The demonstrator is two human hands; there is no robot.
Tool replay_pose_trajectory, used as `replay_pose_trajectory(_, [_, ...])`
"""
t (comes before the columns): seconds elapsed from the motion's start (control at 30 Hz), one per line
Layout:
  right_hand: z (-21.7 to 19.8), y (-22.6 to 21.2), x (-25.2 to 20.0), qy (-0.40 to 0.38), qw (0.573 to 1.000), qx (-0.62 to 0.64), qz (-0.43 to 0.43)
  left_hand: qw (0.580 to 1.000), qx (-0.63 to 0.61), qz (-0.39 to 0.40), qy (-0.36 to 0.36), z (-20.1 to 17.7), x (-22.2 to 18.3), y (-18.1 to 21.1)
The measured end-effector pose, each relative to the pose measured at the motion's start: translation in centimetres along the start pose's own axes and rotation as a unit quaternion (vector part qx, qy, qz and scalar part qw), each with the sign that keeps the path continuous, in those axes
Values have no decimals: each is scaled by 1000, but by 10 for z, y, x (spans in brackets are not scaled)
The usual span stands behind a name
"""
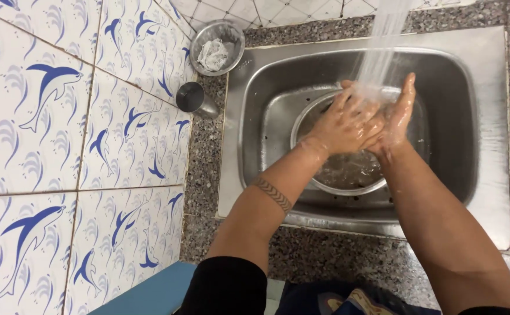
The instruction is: The person washes a cloth in a bowl of water by hand, then wipes the counter and a door. They return to the sink to rinse the cloth and a tool under the faucet before wiping the counter again.
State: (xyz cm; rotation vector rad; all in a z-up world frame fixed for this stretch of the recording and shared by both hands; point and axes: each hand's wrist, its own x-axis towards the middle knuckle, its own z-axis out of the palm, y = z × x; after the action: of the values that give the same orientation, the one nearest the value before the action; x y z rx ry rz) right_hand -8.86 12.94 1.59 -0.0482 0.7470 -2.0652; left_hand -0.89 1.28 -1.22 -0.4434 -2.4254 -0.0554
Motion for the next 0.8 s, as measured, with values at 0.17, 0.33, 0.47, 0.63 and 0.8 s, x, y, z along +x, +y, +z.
replay_pose_trajectory(0.17, [-29, 12, 12, 2, 998, 55, 30, 998, -35, -53, -17, -31, 44, 11])
replay_pose_trajectory(0.33, [-9, 13, 14, 28, 997, 76, 17, 967, -102, -196, -125, -5, 57, 7])
replay_pose_trajectory(0.47, [-35, 23, 17, 42, 999, -6, -16, 893, -157, -381, -180, -15, 75, -7])
replay_pose_trajectory(0.63, [-31, -10, -11, 114, 952, -266, -102, 848, -315, -425, -14, 14, 27, -26])
replay_pose_trajectory(0.8, [-21, -30, -12, 128, 942, -268, -157, 917, 97, -140, -362, -18, 26, 14])
